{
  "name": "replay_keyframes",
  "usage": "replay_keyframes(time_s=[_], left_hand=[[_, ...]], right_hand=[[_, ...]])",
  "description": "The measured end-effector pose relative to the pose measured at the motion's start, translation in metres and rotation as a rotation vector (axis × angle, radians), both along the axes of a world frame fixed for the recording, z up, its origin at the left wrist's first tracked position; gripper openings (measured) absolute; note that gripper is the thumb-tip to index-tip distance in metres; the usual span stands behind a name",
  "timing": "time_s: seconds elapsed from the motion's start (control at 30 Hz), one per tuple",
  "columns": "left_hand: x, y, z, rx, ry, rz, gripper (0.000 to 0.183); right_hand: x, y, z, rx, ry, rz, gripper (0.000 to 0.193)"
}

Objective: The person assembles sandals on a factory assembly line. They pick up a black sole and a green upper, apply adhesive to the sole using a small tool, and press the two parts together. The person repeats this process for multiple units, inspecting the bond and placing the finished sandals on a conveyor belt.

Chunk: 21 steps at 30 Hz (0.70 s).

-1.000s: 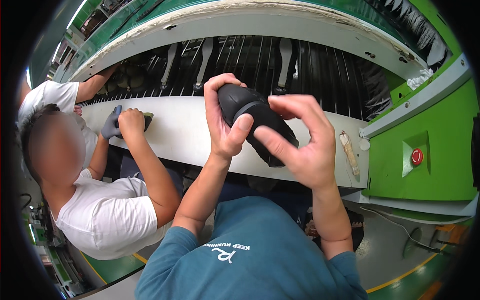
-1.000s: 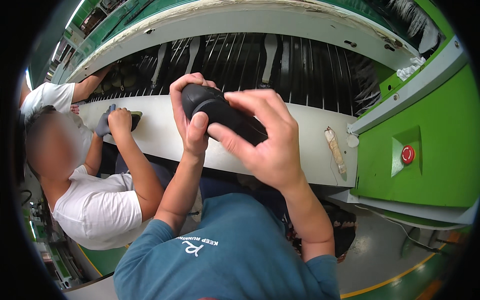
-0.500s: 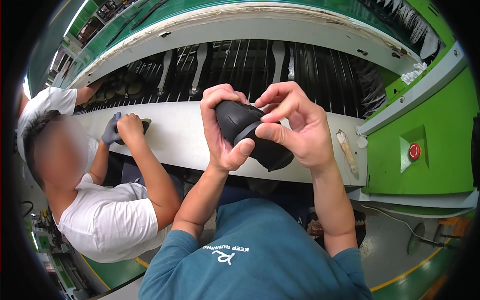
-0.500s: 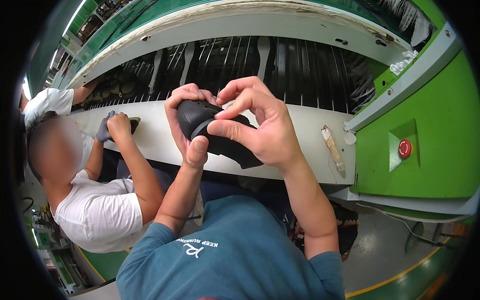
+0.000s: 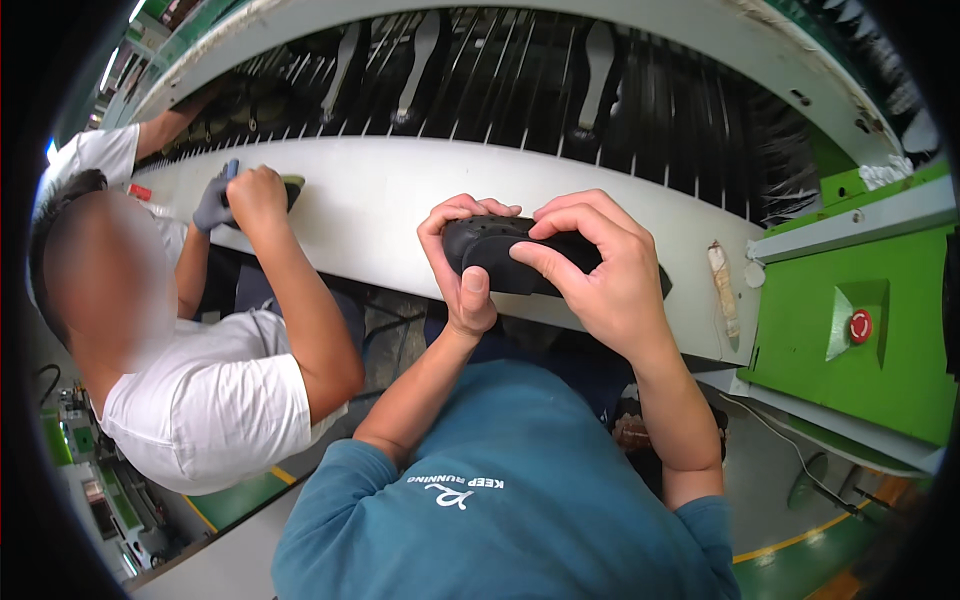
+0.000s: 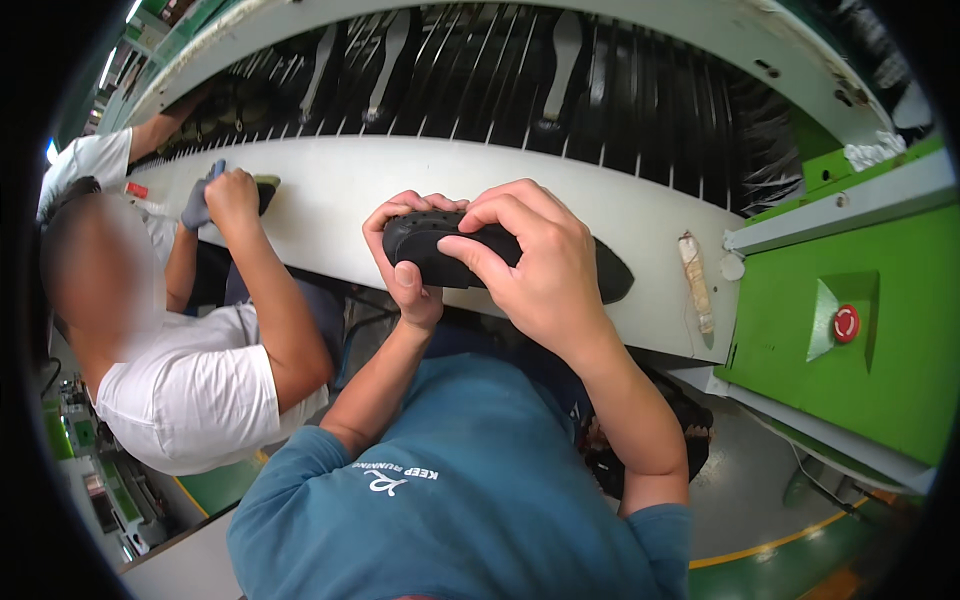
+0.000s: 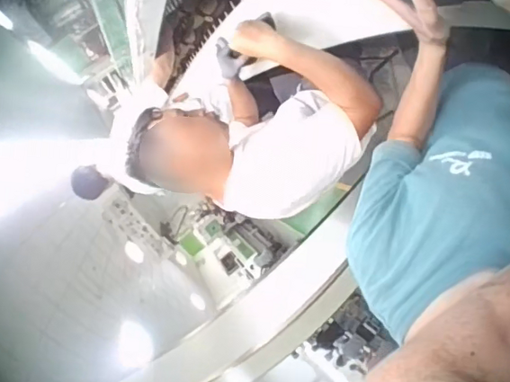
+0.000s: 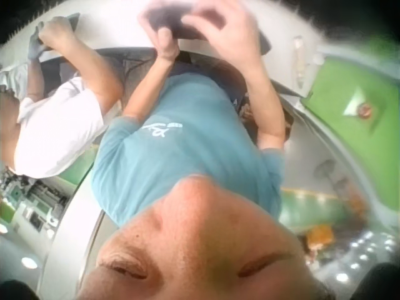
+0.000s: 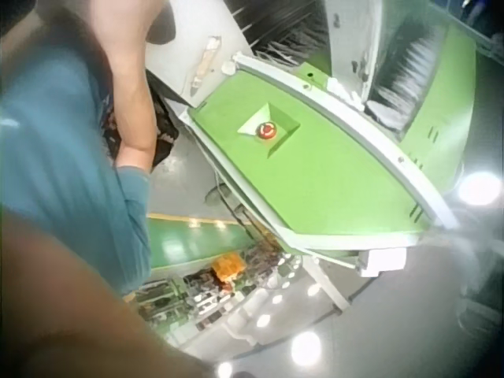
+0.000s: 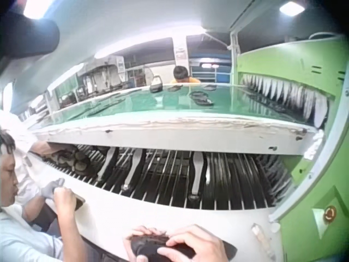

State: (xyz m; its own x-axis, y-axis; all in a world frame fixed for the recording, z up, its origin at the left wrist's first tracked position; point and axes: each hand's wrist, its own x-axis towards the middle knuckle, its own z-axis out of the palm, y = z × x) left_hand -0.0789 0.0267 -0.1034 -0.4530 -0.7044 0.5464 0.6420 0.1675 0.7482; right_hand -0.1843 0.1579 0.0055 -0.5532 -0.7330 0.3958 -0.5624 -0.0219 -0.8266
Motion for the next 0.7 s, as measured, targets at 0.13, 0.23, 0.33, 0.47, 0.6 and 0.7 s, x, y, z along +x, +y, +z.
replay_keyframes(time_s=[0.13, 0.23, 0.33, 0.47, 0.6, 0.7], left_hand=[[0.037, 0.003, -0.025, -0.046, -0.139, 0.054, 0.073], [0.055, 0.002, -0.027, -0.097, -0.215, 0.069, 0.074], [0.063, 0.0, -0.02, -0.136, -0.263, 0.042, 0.074], [0.068, -0.002, -0.016, -0.145, -0.293, 0.021, 0.06], [0.066, 0.0, -0.012, -0.104, -0.32, 0.025, 0.053], [0.06, -0.002, -0.01, -0.101, -0.317, 0.023, 0.05]], right_hand=[[0.019, 0.004, -0.022, 0.055, 0.052, 0.024, 0.024], [0.023, 0.007, -0.022, 0.063, 0.155, 0.067, 0.026], [0.023, 0.006, -0.023, 0.077, 0.133, 0.102, 0.029], [0.015, 0.003, -0.015, 0.176, 0.062, 0.15, 0.044], [-0.001, -0.013, -0.003, 0.35, -0.069, 0.176, 0.067], [-0.005, -0.016, 0.0, 0.353, -0.095, 0.135, 0.064]])
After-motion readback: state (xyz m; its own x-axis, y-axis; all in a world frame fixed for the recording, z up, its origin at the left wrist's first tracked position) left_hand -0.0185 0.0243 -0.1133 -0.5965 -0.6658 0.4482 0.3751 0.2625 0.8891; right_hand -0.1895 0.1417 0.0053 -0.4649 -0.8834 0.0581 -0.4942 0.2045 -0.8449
